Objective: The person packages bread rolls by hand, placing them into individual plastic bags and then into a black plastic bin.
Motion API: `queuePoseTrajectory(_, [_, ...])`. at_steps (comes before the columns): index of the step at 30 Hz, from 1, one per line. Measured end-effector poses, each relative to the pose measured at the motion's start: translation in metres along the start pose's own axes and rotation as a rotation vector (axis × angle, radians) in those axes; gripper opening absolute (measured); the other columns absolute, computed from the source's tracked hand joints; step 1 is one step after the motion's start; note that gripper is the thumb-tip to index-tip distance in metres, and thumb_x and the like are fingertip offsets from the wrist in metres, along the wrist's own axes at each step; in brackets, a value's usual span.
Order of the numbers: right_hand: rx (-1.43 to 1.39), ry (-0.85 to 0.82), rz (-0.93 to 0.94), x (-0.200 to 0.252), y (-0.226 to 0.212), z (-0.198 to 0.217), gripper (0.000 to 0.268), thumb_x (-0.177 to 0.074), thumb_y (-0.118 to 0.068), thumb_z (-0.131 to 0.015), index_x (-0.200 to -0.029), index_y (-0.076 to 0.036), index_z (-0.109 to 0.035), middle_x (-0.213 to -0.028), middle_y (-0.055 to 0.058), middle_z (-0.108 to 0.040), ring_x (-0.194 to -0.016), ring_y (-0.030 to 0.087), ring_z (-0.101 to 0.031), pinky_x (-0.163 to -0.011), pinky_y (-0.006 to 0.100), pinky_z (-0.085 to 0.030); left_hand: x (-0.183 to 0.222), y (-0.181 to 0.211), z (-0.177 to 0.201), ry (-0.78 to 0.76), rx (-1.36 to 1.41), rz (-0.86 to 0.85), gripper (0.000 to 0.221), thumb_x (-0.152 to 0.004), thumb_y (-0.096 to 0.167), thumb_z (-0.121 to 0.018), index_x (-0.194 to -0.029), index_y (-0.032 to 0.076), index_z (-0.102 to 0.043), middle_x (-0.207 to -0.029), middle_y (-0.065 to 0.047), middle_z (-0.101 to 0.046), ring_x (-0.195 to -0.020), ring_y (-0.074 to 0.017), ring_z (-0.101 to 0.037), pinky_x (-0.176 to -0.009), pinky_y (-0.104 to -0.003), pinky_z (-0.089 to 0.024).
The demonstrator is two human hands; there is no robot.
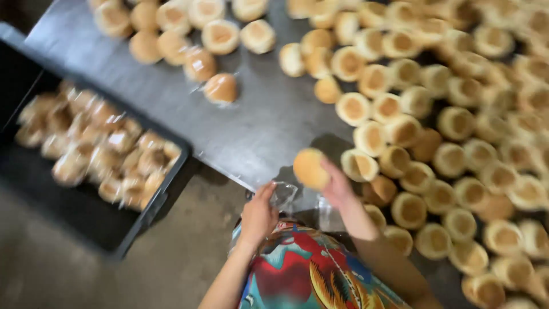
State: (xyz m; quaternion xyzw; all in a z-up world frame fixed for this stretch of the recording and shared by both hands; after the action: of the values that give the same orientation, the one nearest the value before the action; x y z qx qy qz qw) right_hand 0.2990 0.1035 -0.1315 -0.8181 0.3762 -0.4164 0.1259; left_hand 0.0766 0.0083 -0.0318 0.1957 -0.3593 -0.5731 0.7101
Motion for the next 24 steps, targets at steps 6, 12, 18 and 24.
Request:
queuePoseTrajectory(6, [0.337,0.01,0.158,0.086,0.026,0.018,0.039,-0.102,-0.029,-0.057,-0.13,-0.003,-0.065,-0.123,0.013,-0.069,-0.111,0.021,-0.066,-0.098,0.04,-0.051,-0.016,0.027,-0.034,-0.272,0.199,-0.415,0.072,-0.068,-0.005,-0.06,-0.139,0.0,-0.054,-0.144,-0.022,-0.053,-0.131,-0.0433,-0.054,-0.109,-0.045,-0.045])
queuePoseTrajectory(12, [0.999,0.666,0.401,0.1,0.035,-0.038,0.034,-0.103,-0.038,-0.054,-0.112,-0.007,-0.062,-0.104,0.014,-0.07,-0.093,0.027,-0.068,-0.08,0.039,-0.056,-0.012,0.077,-0.03,-0.344,-0.131,-0.358,0.068,-0.079,0.003,-0.062,-0.145,0.007,-0.044,-0.159,-0.015,-0.043,-0.104,-0.0429,-0.068,-0.086,-0.048,-0.056])
queuePoseTrajectory(18, [1.081,0.531,0.796,0.128,0.025,-0.049,0.035,-0.107,-0.039,-0.053,-0.119,-0.007,-0.055,-0.125,0.016,-0.065,-0.113,0.035,-0.067,-0.083,0.037,-0.058,-0.032,0.072,-0.033,-0.281,-0.144,-0.41,0.072,-0.081,0.006,-0.065,-0.148,0.005,-0.042,-0.158,-0.015,-0.041,-0.102,-0.0432,-0.068,-0.081,-0.049,-0.057])
queuePoseTrajectory(24, [1.712,0.43,0.747,0.143,-0.024,-0.064,0.051,-0.09,-0.032,-0.072,-0.131,-0.005,-0.058,-0.134,0.028,-0.059,-0.118,0.047,-0.055,-0.096,0.054,-0.047,-0.046,0.084,-0.01,-0.251,0.082,-0.678,0.069,-0.076,0.0,-0.068,-0.143,0.004,-0.052,-0.148,-0.016,-0.052,-0.122,-0.0441,-0.062,-0.096,-0.047,-0.055])
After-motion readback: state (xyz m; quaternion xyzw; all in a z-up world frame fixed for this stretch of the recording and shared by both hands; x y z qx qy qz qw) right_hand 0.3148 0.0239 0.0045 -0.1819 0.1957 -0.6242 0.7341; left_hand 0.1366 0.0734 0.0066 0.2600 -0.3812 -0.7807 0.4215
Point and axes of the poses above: each hand's wrist, its own x-axis away from the middle knuckle, its own z-axis out of the back of the hand, y = z × x, the point moved 1 cm from there along -x, towards the middle knuckle
